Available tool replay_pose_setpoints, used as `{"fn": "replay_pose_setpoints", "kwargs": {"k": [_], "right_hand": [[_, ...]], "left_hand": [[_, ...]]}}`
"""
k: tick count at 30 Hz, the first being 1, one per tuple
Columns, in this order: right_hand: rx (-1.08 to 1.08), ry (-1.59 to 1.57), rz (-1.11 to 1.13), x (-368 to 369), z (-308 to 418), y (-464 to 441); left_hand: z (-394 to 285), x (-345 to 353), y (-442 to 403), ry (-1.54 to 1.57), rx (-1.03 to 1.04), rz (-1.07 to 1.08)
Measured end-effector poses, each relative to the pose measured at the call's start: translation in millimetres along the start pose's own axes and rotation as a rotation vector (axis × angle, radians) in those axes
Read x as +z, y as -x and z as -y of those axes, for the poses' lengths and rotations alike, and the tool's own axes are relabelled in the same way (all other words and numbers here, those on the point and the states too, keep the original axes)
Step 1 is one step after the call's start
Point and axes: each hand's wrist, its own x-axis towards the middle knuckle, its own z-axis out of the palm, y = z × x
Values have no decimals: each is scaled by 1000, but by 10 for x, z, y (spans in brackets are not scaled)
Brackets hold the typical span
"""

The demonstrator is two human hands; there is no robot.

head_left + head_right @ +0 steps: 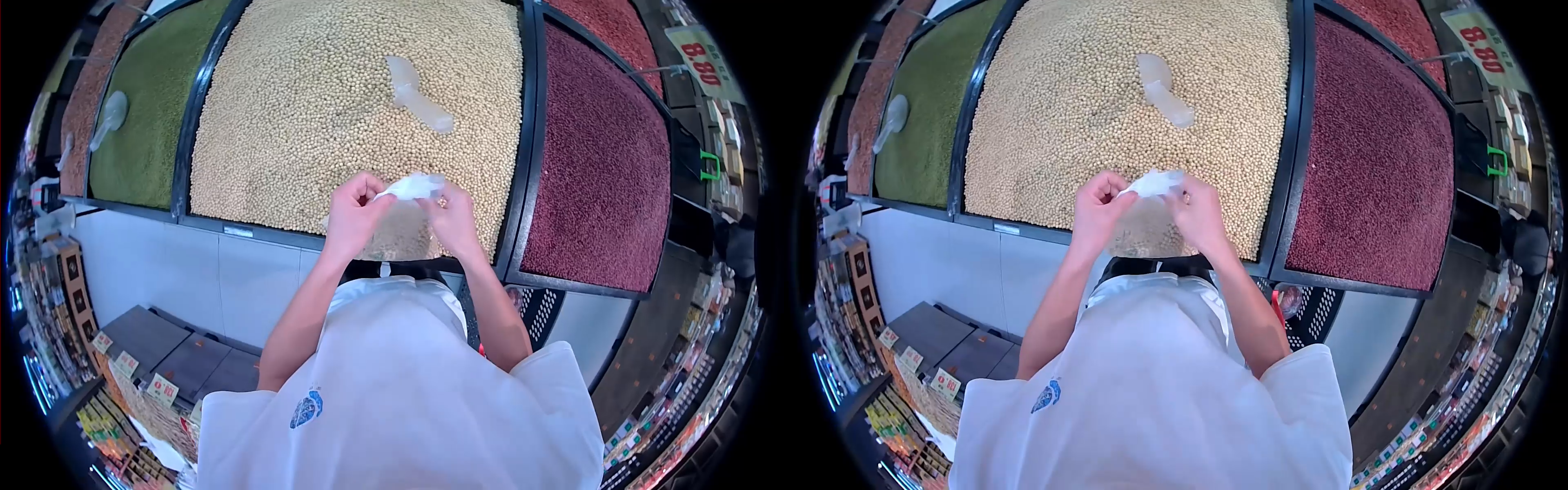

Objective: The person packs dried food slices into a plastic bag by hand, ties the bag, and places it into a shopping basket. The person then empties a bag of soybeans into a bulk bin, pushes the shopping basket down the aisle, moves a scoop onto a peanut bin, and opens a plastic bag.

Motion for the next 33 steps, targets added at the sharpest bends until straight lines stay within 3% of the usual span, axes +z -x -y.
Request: {"fn": "replay_pose_setpoints", "kwargs": {"k": [3,5,7,9,14,19,23,26,29,33], "right_hand": [[22,-96,-89,61,-10,40],[-93,-107,-65,129,79,64],[-129,-45,16,100,192,68],[-29,-96,-33,69,130,39],[30,-500,-126,-11,62,23],[-243,-215,-47,-61,165,-23],[-108,-335,-176,-205,140,-17],[-273,-277,-189,-241,175,32],[-430,-116,-202,-277,123,93],[-440,-167,-72,-368,70,233]], "left_hand": [[39,-94,3,109,-7,-35],[42,-55,-63,29,181,-13],[-30,-34,-71,21,168,50],[-235,-50,-85,87,-34,140],[-261,-195,-98,126,-160,105],[-356,-104,-75,148,-202,93],[-331,-371,-69,206,-102,-48],[-455,-329,-31,140,183,-44],[-687,-363,138,-175,418,-56],[-920,-544,368,-511,556,284]]}}
